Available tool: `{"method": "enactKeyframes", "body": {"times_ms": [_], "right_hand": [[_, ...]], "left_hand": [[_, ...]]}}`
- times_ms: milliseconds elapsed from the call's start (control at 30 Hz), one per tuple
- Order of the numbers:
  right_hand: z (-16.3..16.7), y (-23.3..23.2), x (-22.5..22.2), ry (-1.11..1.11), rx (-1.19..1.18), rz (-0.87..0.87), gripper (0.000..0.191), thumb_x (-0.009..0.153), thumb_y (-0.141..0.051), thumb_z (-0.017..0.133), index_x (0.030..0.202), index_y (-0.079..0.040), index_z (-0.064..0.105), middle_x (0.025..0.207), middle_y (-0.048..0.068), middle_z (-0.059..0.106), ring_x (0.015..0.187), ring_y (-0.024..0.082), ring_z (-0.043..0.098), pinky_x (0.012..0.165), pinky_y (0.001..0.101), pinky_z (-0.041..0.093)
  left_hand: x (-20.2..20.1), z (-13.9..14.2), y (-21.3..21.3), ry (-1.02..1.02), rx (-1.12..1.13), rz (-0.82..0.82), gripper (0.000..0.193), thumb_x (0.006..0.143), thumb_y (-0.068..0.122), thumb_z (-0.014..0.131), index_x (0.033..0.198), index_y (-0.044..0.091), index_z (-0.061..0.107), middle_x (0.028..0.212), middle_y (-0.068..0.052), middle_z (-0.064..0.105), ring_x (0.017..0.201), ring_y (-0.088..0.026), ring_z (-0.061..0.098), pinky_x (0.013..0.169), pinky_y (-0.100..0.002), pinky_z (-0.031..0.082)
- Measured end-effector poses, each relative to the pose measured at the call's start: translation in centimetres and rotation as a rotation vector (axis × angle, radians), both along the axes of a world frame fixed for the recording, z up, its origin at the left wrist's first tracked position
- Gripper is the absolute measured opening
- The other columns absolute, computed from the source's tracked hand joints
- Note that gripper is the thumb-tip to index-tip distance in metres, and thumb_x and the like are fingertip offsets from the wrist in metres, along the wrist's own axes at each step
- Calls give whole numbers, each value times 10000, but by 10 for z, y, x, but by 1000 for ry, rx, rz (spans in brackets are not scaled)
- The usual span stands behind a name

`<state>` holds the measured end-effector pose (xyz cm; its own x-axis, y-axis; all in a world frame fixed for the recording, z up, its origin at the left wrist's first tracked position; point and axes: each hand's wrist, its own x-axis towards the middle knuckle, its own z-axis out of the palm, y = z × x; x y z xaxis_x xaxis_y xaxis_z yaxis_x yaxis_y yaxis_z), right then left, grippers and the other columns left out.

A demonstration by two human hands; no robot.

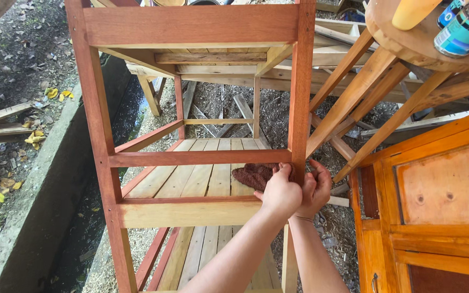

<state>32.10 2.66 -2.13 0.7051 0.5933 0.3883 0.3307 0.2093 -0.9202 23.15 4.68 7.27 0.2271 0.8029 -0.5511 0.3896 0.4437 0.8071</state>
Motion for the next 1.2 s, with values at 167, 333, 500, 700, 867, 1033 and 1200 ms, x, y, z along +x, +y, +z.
{"method": "enactKeyframes", "body": {"times_ms": [167, 333, 500, 700, 867, 1033, 1200], "right_hand": [[-4, 0, 2, 58, -34, -8, 356, 958, -117, 481, 1229, 40, 650, 989, 104, 574, 866, 164, 571, 797, 318, 537], [1, 4, 2, -30, -20, -43, 364, 901, -123, 483, 1176, 29, 667, 1041, 84, 656, 908, 166, 614, 837, 317, 530], [11, 7, -3, -21, 31, -41, 346, 901, -117, 478, 1154, 23, 669, 1060, 74, 652, 932, 159, 603, 861, 309, 495], [16, 5, -2, 2, 21, -18, 334, 911, -75, 463, 1155, 25, 669, 1061, 52, 606, 923, 139, 540, 856, 278, 453], [14, 5, 2, 65, 23, -7, 357, 921, -65, 469, 1192, 25, 683, 1003, 38, 558, 879, 132, 476, 824, 269, 414], [18, 5, 1, 92, 45, 43, 366, 884, -94, 454, 1170, 14, 656, 1094, 59, 612, 948, 137, 573, 864, 288, 484], [25, 4, -5, -36, 36, 25, 344, 902, -91, 469, 1168, 33, 649, 1154, 101, 620, 1016, 181, 567, 934, 323, 464]], "left_hand": [[6, -8, -5, 36, 62, -28, 656, 878, 257, 514, 1525, 199, 421, 1567, -97, 456, 1533, -290, 307, 1145, -781, -74], [6, -17, 6, 9, 171, -2, 620, 876, 229, 531, 1486, 151, 452, 1518, -129, 495, 1439, -364, 388, 1170, -735, -42], [-39, -28, 5, 148, 457, -391, 437, 820, 185, 536, 1219, 182, 715, 1269, -138, 708, 1269, -341, 613, 1210, -544, 299], [-73, -26, 10, 396, 463, -562, 453, 828, 129, 527, 1200, 268, 744, 1250, -118, 693, 1283, -294, 582, 1241, -580, 119], [-76, -16, 34, 116, 214, -90, 397, 848, 192, 538, 1184, 209, 750, 1260, -124, 733, 1262, -313, 637, 1158, -622, 310], [-30, -16, -11, 260, 367, -420, 579, 795, 145, 557, 1372, 93, 573, 1433, -154, 555, 1421, -327, 411, 1084, -847, -53], [-37, -27, -35, 363, 612, -539, 617, 874, 126, 525, 1467, -29, 454, 1418, -158, 580, 1532, -353, 297, 1042, -915, -43]]}}
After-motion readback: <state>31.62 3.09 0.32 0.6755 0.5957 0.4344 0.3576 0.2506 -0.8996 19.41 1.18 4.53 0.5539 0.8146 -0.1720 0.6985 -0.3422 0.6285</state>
